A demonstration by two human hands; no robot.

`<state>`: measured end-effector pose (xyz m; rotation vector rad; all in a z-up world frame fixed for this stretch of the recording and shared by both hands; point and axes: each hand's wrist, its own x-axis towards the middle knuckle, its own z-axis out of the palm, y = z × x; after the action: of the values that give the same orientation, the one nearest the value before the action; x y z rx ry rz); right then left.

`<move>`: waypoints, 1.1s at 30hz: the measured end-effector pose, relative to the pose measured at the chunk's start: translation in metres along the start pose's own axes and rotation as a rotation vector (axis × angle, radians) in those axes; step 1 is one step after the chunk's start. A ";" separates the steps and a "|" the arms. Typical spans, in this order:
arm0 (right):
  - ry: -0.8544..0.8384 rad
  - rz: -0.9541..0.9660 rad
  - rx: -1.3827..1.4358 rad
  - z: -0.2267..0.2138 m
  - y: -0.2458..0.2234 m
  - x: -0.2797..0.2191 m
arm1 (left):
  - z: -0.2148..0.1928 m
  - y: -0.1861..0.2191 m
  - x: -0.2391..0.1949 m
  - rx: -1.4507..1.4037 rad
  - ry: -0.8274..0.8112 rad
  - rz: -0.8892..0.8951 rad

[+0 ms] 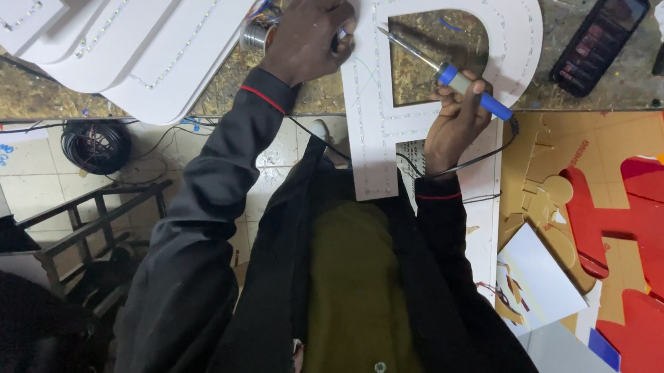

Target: Soldering electrical wires to LED strips mounted on large foam letters for sign fabrication.

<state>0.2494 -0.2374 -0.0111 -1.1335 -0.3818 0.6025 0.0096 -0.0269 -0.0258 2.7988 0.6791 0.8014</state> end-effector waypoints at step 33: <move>0.050 0.154 0.139 0.013 -0.016 0.020 | -0.022 -0.052 0.007 0.384 -0.018 -0.458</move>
<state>0.2619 -0.2201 0.0084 -1.0481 -0.2074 0.7231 -0.0166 0.0231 -0.0178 2.7688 1.5398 0.6045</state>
